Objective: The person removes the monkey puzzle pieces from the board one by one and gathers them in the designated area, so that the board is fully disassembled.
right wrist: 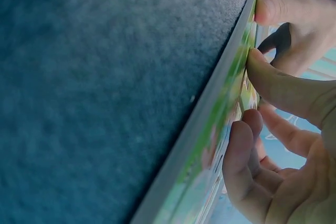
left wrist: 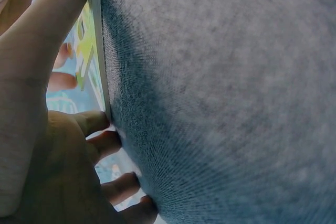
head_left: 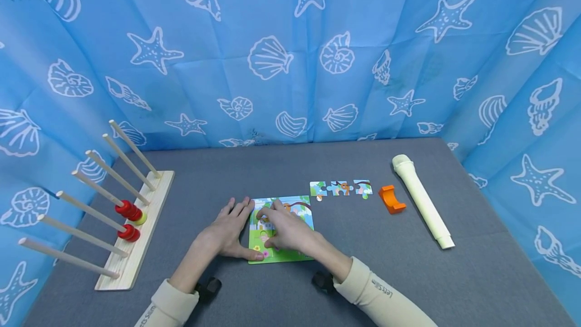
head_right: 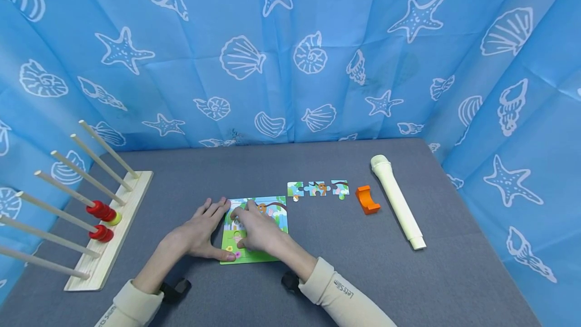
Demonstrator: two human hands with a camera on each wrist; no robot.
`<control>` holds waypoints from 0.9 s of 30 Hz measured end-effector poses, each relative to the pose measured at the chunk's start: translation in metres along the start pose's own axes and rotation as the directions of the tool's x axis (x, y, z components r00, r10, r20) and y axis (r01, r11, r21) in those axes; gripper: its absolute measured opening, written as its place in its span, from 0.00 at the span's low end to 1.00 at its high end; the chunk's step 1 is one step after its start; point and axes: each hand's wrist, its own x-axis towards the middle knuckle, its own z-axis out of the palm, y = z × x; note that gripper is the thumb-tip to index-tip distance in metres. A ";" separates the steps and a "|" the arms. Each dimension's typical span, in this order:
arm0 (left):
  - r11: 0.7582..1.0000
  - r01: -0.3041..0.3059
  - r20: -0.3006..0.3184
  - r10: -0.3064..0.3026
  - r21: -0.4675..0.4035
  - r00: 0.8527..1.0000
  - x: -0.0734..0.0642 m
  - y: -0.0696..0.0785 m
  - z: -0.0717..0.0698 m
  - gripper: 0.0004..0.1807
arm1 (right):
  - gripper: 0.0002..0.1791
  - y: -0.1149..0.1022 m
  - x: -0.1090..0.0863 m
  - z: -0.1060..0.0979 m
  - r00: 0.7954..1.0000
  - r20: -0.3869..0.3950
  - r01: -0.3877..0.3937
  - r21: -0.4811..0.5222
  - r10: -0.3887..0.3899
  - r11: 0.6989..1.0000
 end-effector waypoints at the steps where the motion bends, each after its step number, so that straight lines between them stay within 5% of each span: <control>1: 1.000 -0.002 -0.001 0.002 0.000 1.000 0.000 0.000 0.000 0.72 | 0.30 0.000 0.000 0.000 1.000 -0.001 0.000 0.001 0.000 1.000; 27: 1.000 0.001 0.004 -0.001 0.001 1.000 0.002 -0.001 0.001 0.72 | 0.26 0.001 -0.001 -0.001 1.000 -0.020 0.014 -0.118 -0.016 0.993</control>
